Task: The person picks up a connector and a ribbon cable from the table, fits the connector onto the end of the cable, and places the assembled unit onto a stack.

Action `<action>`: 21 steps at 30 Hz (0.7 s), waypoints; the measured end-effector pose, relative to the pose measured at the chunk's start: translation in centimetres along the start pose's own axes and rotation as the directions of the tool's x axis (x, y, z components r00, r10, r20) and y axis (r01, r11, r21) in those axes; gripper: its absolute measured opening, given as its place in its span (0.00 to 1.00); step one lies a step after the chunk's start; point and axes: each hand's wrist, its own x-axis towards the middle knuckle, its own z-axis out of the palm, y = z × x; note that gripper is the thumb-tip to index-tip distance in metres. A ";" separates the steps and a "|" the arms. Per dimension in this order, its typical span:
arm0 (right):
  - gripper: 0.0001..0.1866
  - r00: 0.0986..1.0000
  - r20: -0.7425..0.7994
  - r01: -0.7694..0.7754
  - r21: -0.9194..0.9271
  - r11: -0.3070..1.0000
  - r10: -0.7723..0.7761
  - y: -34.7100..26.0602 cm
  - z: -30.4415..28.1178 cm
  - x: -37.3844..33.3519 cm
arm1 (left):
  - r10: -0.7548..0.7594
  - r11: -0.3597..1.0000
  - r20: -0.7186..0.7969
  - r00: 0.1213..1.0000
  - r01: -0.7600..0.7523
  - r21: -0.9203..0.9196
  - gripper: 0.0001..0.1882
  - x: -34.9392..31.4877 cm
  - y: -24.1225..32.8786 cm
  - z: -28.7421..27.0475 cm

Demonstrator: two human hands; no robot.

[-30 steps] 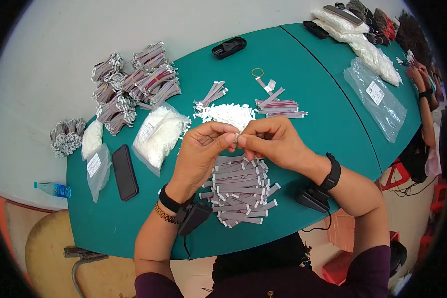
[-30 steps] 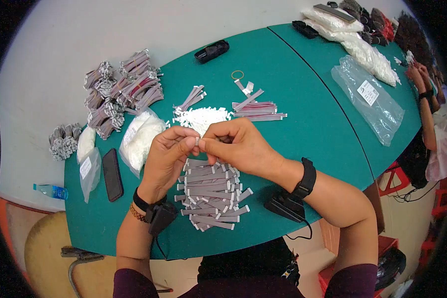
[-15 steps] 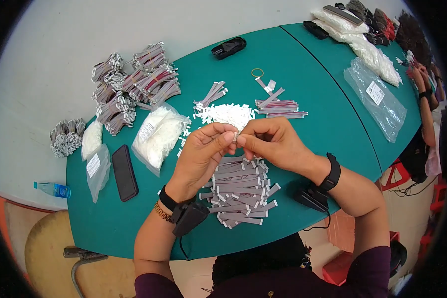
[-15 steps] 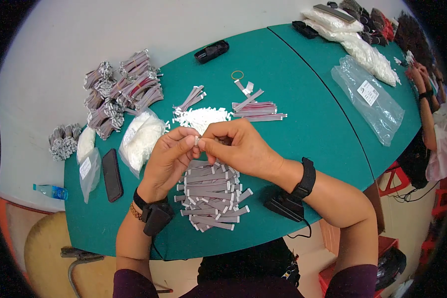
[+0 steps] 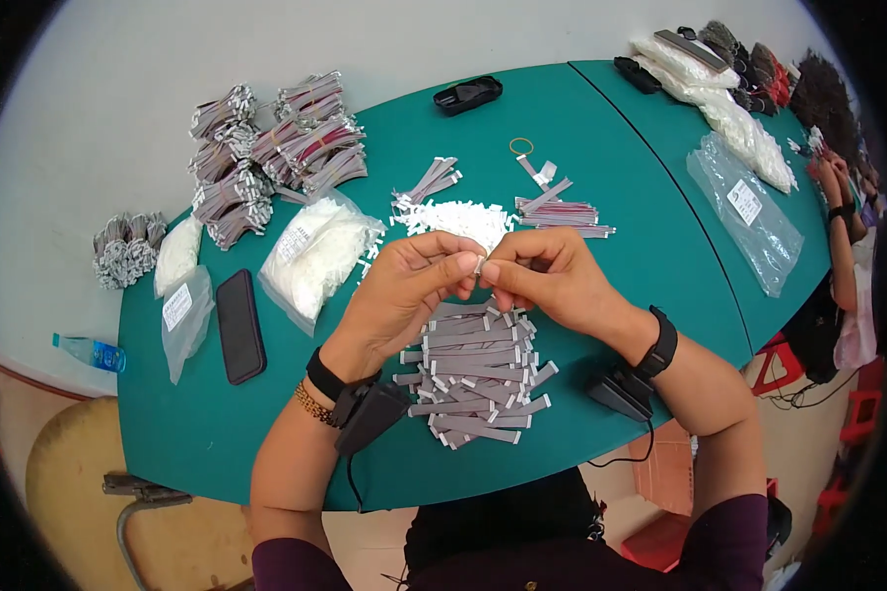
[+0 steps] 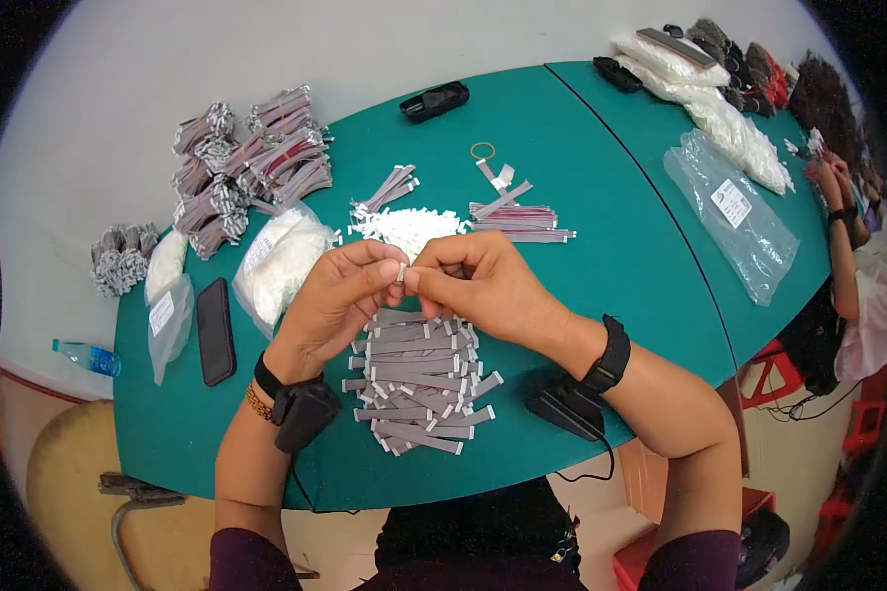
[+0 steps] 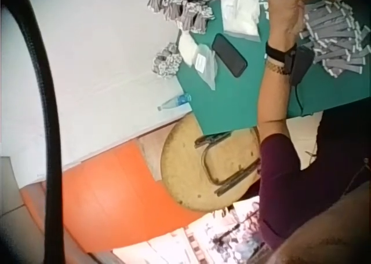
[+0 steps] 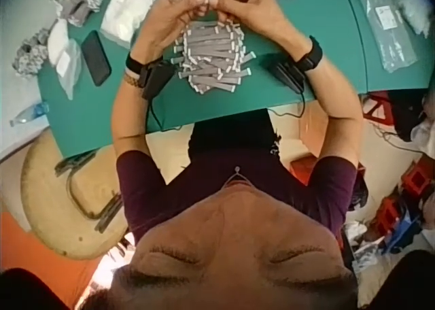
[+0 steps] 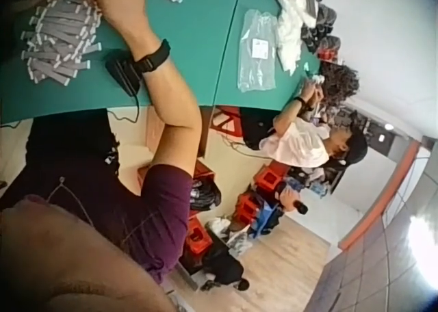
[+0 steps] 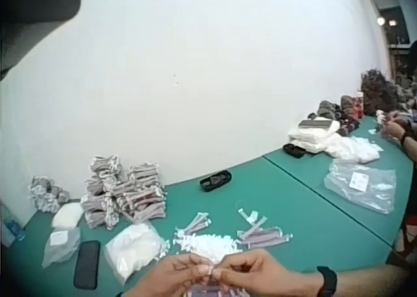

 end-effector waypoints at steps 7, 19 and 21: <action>0.09 1.000 0.016 0.010 -0.020 1.000 -0.009 -0.2 0.2 -0.1 | -0.028 0.999 0.046 0.999 0.029 -0.023 0.08 0.0 0.0 -0.3; 0.09 1.000 0.000 0.027 -0.021 0.999 -0.027 -0.5 0.3 -0.5 | 0.080 0.992 0.036 0.996 -0.083 0.095 0.09 -0.1 0.1 0.4; 0.09 0.999 -0.009 0.044 -0.031 0.999 -0.044 -0.4 0.4 -0.5 | 0.077 0.993 0.036 0.996 -0.080 0.090 0.09 -0.1 0.0 0.3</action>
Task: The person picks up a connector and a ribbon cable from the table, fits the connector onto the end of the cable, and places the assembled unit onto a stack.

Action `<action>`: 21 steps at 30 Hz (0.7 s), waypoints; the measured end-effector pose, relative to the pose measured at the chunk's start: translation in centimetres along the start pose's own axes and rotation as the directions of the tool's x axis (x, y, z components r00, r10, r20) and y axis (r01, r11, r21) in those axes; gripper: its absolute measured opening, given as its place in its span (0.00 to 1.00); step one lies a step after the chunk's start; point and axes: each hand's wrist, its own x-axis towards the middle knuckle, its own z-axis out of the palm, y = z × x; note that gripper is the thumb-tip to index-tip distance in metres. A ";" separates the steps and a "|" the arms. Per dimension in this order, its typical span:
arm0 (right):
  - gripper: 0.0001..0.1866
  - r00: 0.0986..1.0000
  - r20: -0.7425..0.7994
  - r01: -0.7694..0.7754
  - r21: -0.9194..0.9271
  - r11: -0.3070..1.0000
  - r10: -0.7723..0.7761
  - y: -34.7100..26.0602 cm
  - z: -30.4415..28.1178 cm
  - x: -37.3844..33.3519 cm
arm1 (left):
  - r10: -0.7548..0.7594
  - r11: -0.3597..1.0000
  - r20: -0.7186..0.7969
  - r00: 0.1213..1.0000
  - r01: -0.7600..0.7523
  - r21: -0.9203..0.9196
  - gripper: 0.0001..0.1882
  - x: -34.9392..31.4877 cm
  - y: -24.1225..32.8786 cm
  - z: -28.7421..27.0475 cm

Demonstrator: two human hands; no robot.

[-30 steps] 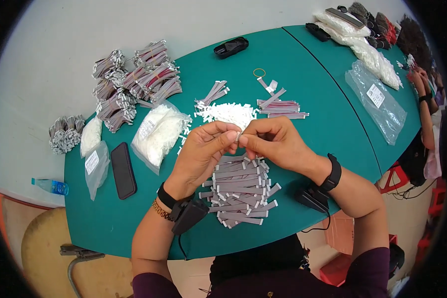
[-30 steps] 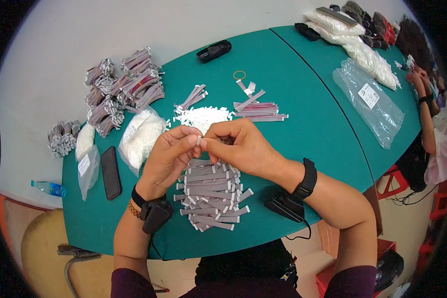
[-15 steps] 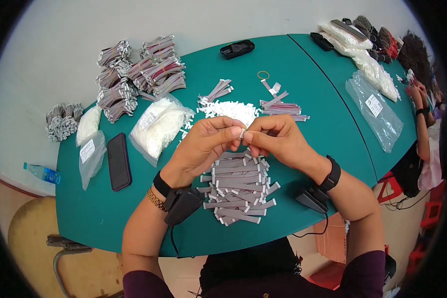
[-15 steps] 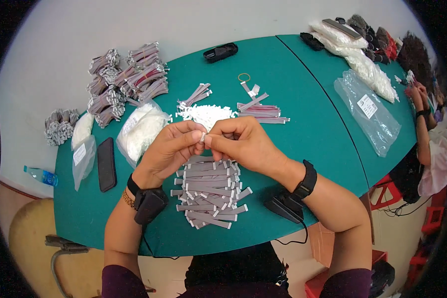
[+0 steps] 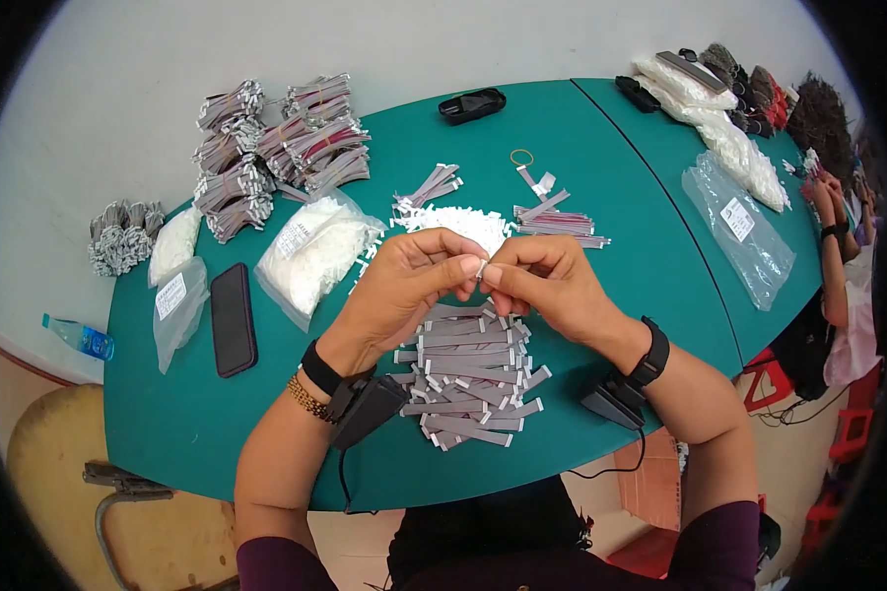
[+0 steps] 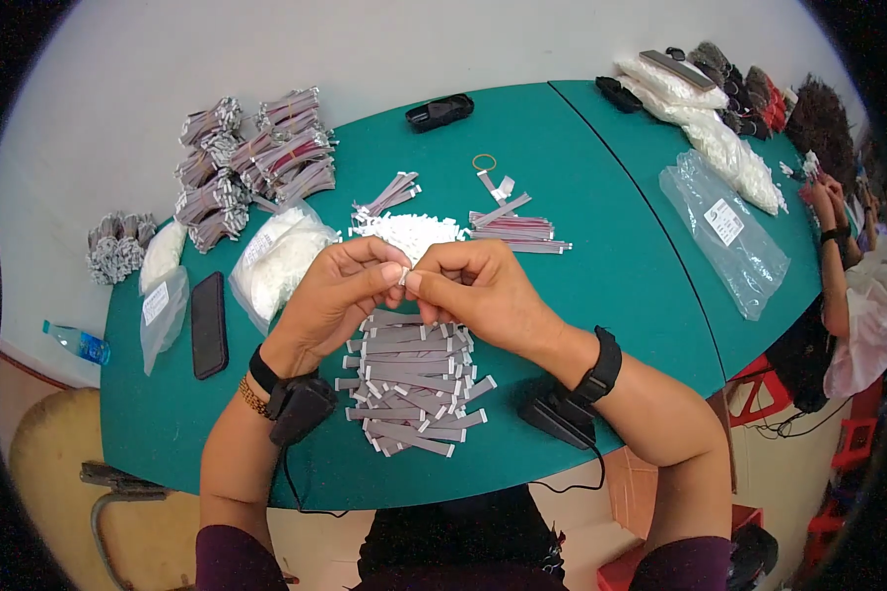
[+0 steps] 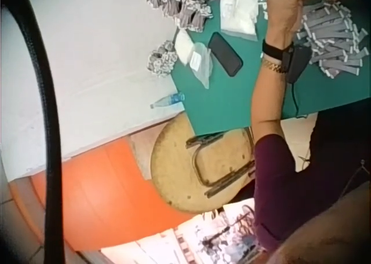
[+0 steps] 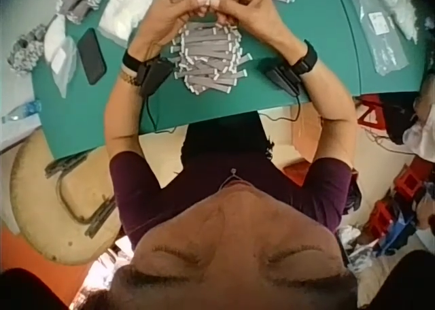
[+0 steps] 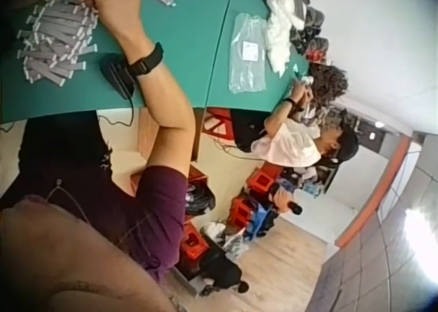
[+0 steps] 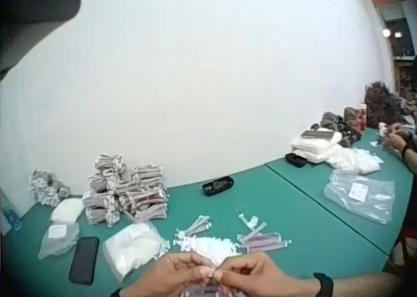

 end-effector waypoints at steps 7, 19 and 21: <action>0.08 1.000 0.008 -0.019 0.018 1.000 0.019 0.3 0.0 0.2 | -0.081 0.992 0.014 0.997 0.082 -0.100 0.07 0.1 -0.4 -0.3; 0.09 0.999 -0.026 -0.027 -0.005 1.000 0.027 0.5 0.0 0.2 | 0.009 0.999 -0.050 0.999 -0.012 -0.050 0.08 0.1 -0.7 0.1; 0.09 0.999 -0.028 -0.027 -0.002 1.000 0.027 0.6 0.0 0.1 | 0.019 1.000 -0.050 0.999 -0.020 -0.020 0.08 0.1 -0.6 0.1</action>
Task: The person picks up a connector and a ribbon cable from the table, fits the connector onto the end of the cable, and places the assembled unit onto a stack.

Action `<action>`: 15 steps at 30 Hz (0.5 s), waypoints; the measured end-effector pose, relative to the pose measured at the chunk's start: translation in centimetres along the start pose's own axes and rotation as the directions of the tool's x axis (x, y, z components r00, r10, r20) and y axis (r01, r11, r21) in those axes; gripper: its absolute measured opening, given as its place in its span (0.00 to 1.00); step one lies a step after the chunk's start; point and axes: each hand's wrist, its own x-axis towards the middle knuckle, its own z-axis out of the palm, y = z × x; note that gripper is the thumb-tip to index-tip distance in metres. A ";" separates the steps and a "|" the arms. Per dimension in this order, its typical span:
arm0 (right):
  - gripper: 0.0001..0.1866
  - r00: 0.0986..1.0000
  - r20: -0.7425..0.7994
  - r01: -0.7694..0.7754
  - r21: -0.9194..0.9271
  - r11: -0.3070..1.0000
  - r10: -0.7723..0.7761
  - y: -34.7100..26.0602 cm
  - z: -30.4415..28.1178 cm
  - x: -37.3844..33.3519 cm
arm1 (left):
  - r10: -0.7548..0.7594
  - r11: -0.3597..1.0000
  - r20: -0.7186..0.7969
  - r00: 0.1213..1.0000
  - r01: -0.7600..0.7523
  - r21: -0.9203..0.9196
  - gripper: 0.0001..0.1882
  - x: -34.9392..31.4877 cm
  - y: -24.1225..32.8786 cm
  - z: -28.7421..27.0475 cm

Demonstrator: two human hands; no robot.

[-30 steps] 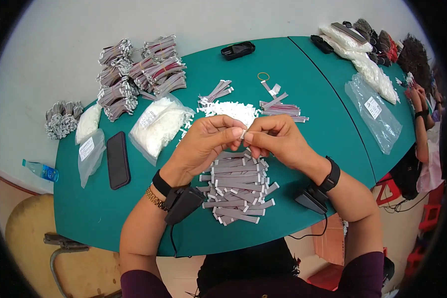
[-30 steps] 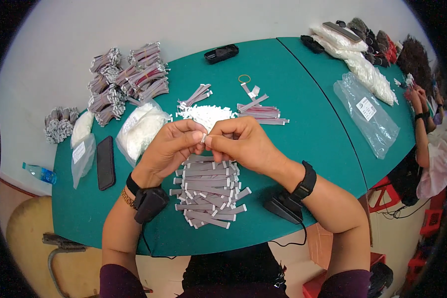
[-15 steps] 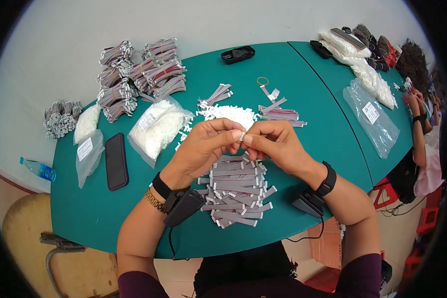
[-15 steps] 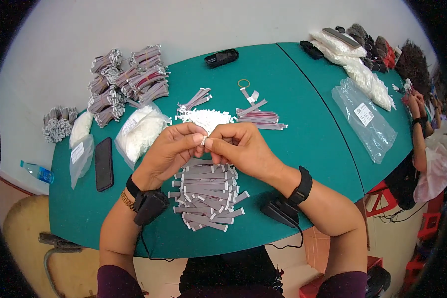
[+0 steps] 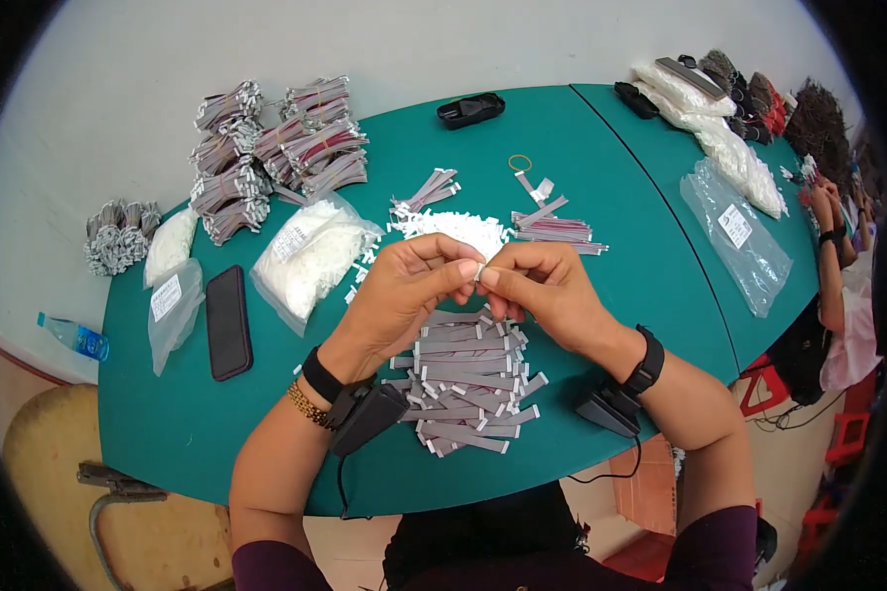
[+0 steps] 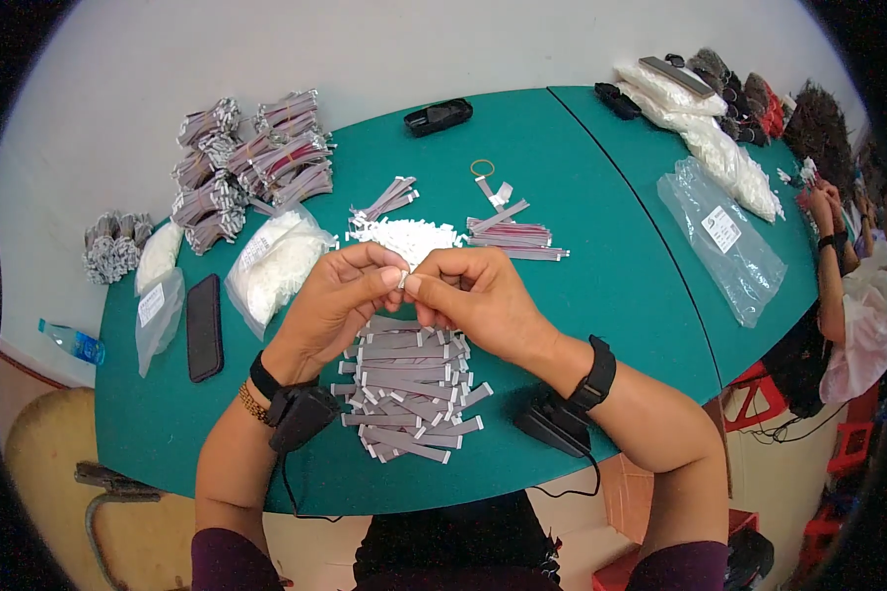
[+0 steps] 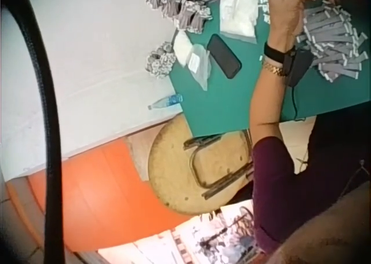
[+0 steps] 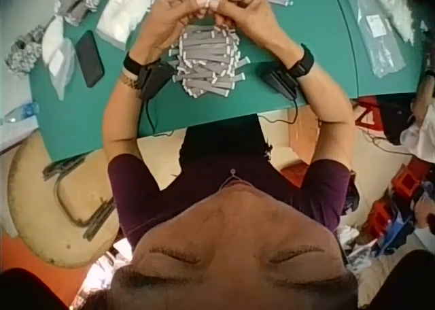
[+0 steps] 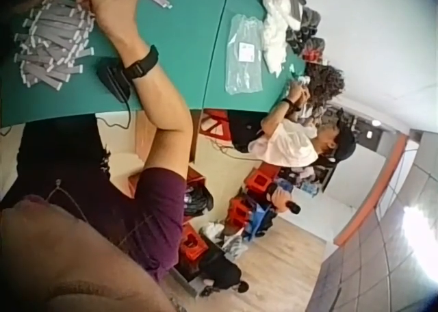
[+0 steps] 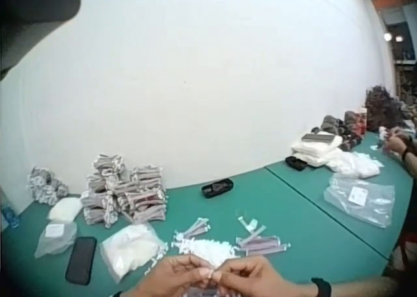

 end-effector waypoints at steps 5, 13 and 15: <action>0.09 1.000 -0.006 -0.010 0.007 1.000 0.010 0.1 -0.1 0.0 | 0.044 0.996 0.002 0.999 -0.044 0.078 0.07 0.2 -0.2 -0.2; 0.09 1.000 -0.019 0.001 -0.021 1.000 -0.002 0.2 0.0 0.0 | 0.088 0.978 -0.007 0.996 -0.085 0.190 0.07 0.2 -0.2 -0.2; 0.09 1.000 -0.026 0.011 -0.046 0.999 -0.013 0.2 0.1 -0.1 | 0.058 0.985 -0.003 0.998 -0.056 0.164 0.08 0.1 -0.2 -0.2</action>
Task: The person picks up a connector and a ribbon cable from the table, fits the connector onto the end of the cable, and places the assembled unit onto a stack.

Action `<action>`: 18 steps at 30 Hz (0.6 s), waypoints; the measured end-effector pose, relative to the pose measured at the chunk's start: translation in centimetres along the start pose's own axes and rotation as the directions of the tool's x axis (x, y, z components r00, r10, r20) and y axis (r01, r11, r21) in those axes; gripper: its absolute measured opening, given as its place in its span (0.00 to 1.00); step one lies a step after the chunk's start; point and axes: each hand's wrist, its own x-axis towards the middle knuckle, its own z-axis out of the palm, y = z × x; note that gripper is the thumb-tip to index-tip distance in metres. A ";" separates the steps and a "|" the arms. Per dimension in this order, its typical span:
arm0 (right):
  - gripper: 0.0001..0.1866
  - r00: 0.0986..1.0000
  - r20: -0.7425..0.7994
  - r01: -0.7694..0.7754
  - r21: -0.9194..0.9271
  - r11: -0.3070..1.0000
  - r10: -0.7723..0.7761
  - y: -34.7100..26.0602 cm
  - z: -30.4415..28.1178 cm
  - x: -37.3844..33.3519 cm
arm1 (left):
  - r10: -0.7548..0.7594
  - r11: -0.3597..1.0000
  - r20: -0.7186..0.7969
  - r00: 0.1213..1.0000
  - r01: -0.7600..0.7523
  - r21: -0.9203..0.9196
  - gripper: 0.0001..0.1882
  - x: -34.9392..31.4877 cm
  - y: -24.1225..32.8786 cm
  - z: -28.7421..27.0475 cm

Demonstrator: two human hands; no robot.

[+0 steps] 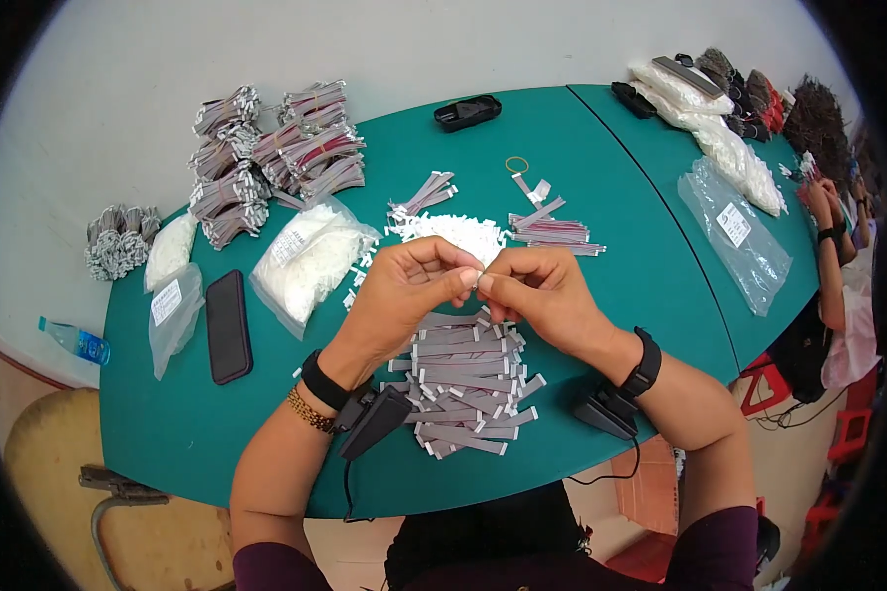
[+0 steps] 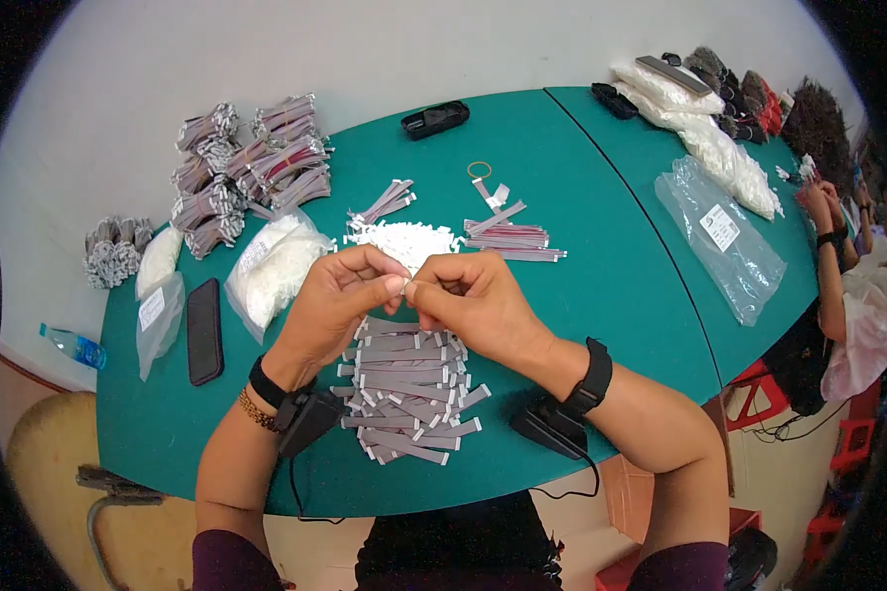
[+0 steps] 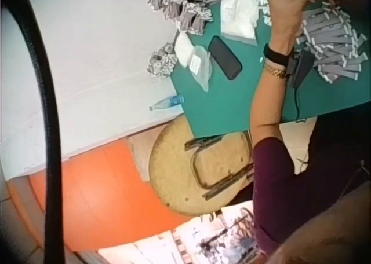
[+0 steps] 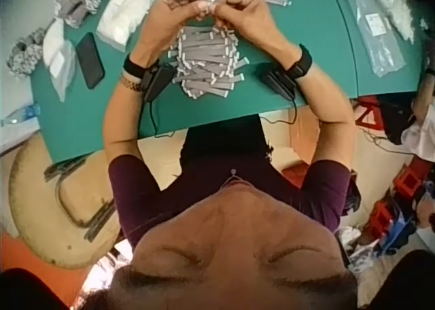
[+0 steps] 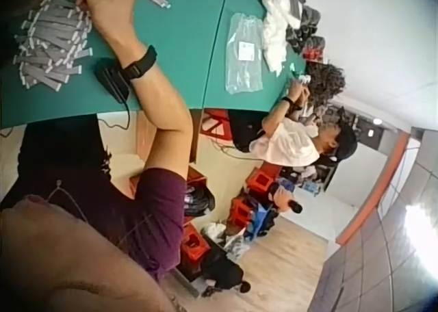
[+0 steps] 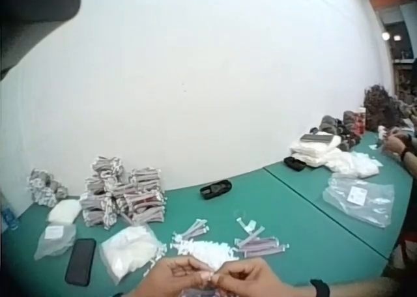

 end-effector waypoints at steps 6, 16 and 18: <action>0.09 1.000 0.014 -0.019 0.028 0.999 0.019 0.0 -0.1 0.2 | 0.010 0.999 0.003 1.000 -0.010 -0.036 0.08 -0.1 0.0 0.2; 0.11 0.998 0.055 -0.023 0.077 0.997 0.019 0.2 -0.3 0.3 | -0.074 0.985 0.024 0.997 0.077 -0.157 0.07 -0.1 0.2 0.2; 0.11 0.999 0.042 -0.031 0.091 0.995 0.027 0.3 -0.3 0.2 | -0.089 0.983 0.024 0.996 0.091 -0.161 0.07 -0.2 0.2 0.3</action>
